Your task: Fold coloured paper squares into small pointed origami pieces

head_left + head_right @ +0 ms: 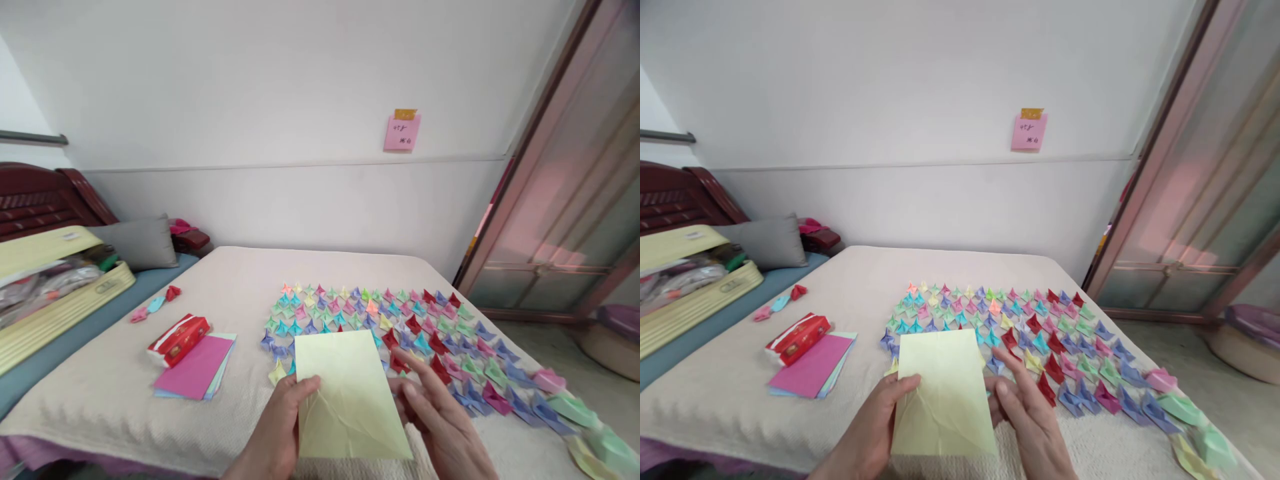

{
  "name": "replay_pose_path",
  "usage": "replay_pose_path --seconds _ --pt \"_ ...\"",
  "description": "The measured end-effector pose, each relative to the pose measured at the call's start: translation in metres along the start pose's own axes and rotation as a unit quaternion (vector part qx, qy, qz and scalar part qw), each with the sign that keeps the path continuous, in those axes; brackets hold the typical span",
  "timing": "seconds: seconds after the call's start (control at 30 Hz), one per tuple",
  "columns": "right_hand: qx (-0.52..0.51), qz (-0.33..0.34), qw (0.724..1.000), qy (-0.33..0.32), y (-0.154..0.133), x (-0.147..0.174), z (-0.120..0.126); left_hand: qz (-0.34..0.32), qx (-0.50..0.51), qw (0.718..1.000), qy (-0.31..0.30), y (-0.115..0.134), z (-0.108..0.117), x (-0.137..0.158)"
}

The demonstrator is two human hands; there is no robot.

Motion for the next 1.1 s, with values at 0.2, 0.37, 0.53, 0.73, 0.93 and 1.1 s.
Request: replay_pose_path --seconds 0.2,0.37,0.53,0.73,0.93,1.1 --pt "0.130 0.011 0.985 -0.117 -0.004 -0.004 0.009 0.028 0.008 0.999 -0.026 0.002 -0.004 0.002" --pt "0.098 0.008 0.988 -0.117 -0.002 -0.003 -0.001 0.010 -0.017 0.998 -0.057 0.002 -0.011 0.005" --pt "0.098 0.014 0.995 -0.023 0.004 -0.005 -0.003 -0.002 -0.015 0.999 -0.030 -0.004 -0.012 0.004" --pt "0.067 0.005 0.995 0.080 0.009 -0.003 0.000 0.027 -0.013 0.999 0.019 -0.011 -0.007 0.002" --pt "0.086 -0.013 0.989 0.120 0.017 -0.005 0.003 0.059 -0.021 0.998 -0.010 -0.016 -0.008 -0.002" --pt "0.092 -0.011 0.987 0.127 0.019 -0.007 0.006 0.062 -0.015 0.998 -0.005 -0.015 -0.008 -0.005"
Point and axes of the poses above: each hand's wrist, its own x-axis away from the middle knuckle, its own z-axis out of the back of the hand, y = z × x, the point moved 2 cm from there along -x, towards the middle knuckle, and after that the axes turned 5 degrees about -x, right-handed, at the moved point
